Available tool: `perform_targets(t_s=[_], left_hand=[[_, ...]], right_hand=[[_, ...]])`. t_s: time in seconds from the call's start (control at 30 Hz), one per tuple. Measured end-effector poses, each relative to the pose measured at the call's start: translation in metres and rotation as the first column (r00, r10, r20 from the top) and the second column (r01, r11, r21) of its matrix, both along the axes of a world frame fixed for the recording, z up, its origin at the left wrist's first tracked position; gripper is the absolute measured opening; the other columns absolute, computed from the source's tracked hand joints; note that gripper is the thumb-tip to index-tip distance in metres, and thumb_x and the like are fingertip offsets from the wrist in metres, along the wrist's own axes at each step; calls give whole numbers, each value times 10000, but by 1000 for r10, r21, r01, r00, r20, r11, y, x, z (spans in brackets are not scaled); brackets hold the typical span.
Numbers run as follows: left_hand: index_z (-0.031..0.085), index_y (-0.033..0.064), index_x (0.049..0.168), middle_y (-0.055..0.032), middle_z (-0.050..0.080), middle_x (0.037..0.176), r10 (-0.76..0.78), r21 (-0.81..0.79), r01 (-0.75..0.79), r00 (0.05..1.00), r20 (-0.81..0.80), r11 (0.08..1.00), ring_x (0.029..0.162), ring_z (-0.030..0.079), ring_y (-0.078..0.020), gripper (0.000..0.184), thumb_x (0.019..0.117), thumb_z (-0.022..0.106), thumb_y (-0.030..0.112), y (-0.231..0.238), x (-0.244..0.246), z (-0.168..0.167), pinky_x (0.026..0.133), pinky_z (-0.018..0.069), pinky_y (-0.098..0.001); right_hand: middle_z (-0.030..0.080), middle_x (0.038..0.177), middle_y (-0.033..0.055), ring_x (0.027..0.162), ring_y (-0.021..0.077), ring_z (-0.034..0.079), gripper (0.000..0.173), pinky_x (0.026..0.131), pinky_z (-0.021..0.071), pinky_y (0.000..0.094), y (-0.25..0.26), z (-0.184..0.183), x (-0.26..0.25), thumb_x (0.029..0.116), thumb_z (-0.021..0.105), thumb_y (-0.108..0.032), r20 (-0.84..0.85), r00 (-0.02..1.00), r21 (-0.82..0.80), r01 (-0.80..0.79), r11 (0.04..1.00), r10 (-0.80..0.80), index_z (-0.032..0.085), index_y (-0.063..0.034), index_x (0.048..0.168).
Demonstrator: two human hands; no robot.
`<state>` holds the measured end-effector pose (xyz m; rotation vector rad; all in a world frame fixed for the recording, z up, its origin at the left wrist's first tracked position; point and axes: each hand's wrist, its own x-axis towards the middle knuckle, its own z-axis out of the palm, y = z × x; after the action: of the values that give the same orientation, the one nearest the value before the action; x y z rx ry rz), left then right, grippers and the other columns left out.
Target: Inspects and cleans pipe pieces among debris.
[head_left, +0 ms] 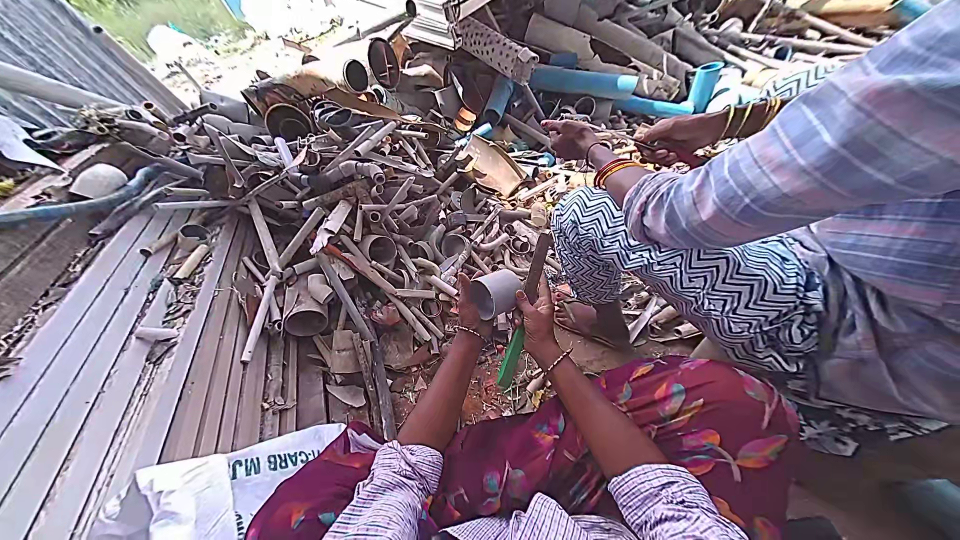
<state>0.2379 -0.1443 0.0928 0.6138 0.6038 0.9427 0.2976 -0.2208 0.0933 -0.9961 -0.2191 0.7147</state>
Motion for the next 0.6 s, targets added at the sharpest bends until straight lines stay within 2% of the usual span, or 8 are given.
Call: perform_targets(t_s=[0.1, 0.2, 0.27, 0.3, 0.37, 0.43, 0.5, 0.6], left_hand=[[569, 57, 1234, -68, 669, 973, 22, 88, -18, 999, -41, 996, 896, 667, -157, 483, 1117, 300, 441, 7, -2, 1, 824, 573, -358], [594, 84, 1211, -38, 670, 1016, 32, 159, -17, 995, -96, 987, 937, 654, -126, 503, 1108, 305, 482, 19, -10, 3, 856, 554, -330], [594, 86, 1250, -40, 662, 1061, 47, 186, -25, 992, -115, 982, 969, 644, -126, 486, 1103, 346, 477, 29, -15, 0, 882, 543, -334], [599, 90, 1224, -33, 667, 1034, 74, 186, -50, 989, -126, 981, 947, 651, -119, 460, 1101, 364, 466, 31, -17, 1, 866, 551, -330], [582, 83, 1221, -34, 651, 1010, 96, 178, -69, 984, -148, 982, 919, 640, -115, 436, 1105, 370, 447, 34, -18, 4, 842, 545, -323], [572, 59, 1246, -54, 658, 1004, 93, 177, -62, 981, -169, 982, 902, 648, -126, 454, 1111, 356, 435, 35, -20, 3, 829, 554, -331], [565, 45, 1265, -61, 659, 1004, 74, 197, -35, 978, -195, 980, 899, 650, -124, 466, 1120, 326, 417, 33, -21, 5, 840, 555, -332], [594, 37, 1219, -51, 665, 989, 68, 228, -22, 978, -198, 973, 894, 650, -119, 441, 1127, 322, 371, 32, -21, 4, 839, 552, -328]], right_hand=[[546, 854, 78, 442, 47, 409, 614, 406, 396, 192, 0, 0, 0, 1051, 501, 6, 129, 991, -137, -2, 991, 20, 261, -87, 1609], [575, 867, 98, 474, 80, 450, 519, 450, 432, 233, 0, -6, 3, 1100, 417, -58, 235, 972, -264, 45, 963, 19, 275, -49, 1599], [560, 730, 59, 451, 71, 469, 483, 441, 445, 223, -1, -4, 1, 1112, 384, -72, 248, 968, -289, 50, 956, 24, 288, -1, 1580], [556, 690, 52, 456, 72, 488, 467, 450, 456, 222, -2, -2, 0, 1112, 386, -73, 267, 962, -305, 32, 952, 53, 311, 21, 1564], [579, 704, 71, 500, 86, 520, 426, 494, 477, 239, -1, -1, -3, 1104, 409, -70, 339, 930, -363, -8, 932, 140, 387, 56, 1510], [589, 755, 98, 538, 113, 525, 435, 531, 486, 270, -1, -1, -5, 1096, 429, -70, 392, 893, -427, -38, 903, 223, 409, 30, 1519], [575, 738, 94, 516, 112, 507, 441, 516, 476, 270, 0, -3, -5, 1094, 436, -71, 399, 880, -456, -51, 889, 255, 413, 17, 1526], [575, 742, 92, 521, 115, 491, 445, 516, 461, 276, 2, -4, -5, 1092, 434, -68, 400, 877, -464, -56, 884, 266, 408, 15, 1529]])
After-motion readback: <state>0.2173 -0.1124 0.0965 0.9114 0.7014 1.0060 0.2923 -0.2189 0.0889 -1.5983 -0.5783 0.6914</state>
